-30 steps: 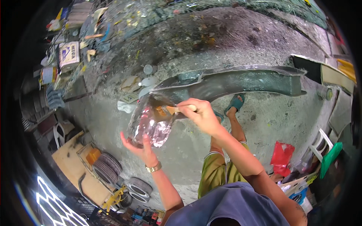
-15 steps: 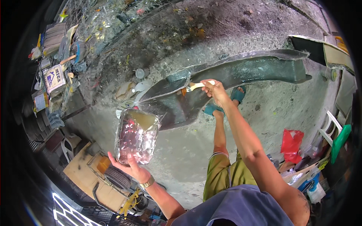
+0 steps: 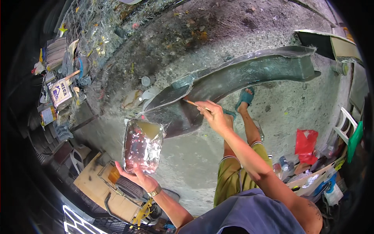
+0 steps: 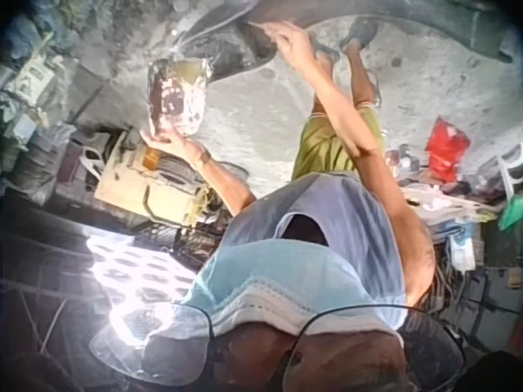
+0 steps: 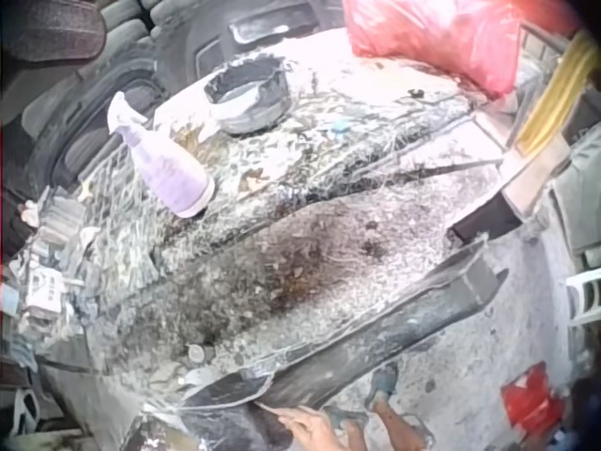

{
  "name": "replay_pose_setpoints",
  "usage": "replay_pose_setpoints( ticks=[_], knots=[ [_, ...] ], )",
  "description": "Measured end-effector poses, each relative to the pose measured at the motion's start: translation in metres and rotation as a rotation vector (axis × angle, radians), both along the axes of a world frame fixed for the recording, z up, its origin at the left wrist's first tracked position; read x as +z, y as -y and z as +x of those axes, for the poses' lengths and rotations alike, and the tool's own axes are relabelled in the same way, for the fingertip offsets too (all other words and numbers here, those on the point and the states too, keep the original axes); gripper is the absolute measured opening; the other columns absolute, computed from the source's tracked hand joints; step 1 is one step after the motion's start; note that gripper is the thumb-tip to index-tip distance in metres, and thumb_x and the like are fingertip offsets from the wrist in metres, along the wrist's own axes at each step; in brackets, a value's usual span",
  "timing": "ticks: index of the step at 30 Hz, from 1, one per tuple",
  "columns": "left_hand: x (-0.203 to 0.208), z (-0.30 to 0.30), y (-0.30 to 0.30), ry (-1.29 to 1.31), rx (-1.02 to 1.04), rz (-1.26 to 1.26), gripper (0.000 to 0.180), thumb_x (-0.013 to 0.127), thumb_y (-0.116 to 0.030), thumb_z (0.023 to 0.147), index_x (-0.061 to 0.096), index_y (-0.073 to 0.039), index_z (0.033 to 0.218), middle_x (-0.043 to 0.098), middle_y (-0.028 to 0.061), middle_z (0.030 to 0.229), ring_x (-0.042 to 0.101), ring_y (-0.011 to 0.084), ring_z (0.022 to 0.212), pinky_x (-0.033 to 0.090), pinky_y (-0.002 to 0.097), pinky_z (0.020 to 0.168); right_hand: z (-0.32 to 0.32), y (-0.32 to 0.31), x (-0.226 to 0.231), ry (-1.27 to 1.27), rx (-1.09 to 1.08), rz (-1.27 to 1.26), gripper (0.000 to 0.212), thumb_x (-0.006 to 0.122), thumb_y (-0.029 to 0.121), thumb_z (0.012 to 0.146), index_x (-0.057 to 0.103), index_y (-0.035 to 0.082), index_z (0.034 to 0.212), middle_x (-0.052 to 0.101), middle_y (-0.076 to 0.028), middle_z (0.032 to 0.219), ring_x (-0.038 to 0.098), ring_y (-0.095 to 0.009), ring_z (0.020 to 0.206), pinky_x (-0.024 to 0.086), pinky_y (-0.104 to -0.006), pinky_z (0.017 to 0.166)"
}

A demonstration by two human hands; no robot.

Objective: The person applies a greenish coating to a car bumper using a paintbrush and a foil-wrapped container. The person repeatedly dips the brush into the container and spreads the substance across the bumper's surface in a workshop environment.

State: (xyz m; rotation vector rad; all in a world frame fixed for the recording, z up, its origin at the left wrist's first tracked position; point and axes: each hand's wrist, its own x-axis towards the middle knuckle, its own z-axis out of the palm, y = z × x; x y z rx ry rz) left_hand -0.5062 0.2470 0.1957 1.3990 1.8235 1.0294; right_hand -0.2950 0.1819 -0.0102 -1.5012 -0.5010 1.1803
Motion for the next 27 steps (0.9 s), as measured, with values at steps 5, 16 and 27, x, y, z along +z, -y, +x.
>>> replay_pose_setpoints(
  ticks=[5,16,27],
  knots=[
    [0.005,0.001,0.002,-0.031,0.018,0.029,0.067,0.059,-0.016,0.085,0.03,-0.01,0.144,0.03,0.0085,0.142,0.039,0.0218,0.122,0.034,0.0367,0.101,0.03,0.01,-0.014,-0.561,-0.051,-0.034,0.022,0.059,0.017,0.091,0.066,0.003,0.107,0.065,-0.005,0.084,0.058,-0.01,0.07,0.048,-0.0234,0.056],
    [0.0,0.005,0.003,-0.094,0.025,0.004,0.067,0.057,-0.023,0.084,0.029,-0.01,0.144,0.027,0.007,0.147,0.034,0.0219,0.128,0.03,0.0371,0.104,0.012,0.013,-0.073,-0.041,-0.155,-0.149,0.02,0.057,0.015,0.092,0.067,0.002,0.104,0.068,-0.009,0.088,0.063,-0.018,0.08,0.05,-0.0299,0.071],
    [0.007,0.01,0.002,-0.031,0.012,0.006,0.067,0.058,-0.024,0.085,0.029,-0.01,0.144,0.028,0.007,0.146,0.033,0.0229,0.129,0.03,0.0361,0.104,0.044,0.028,-0.014,-0.569,0.055,-0.158,0.02,0.058,0.017,0.092,0.068,0.004,0.104,0.065,-0.002,0.077,0.044,-0.003,0.057,0.034,-0.0202,0.048]
  ],
)
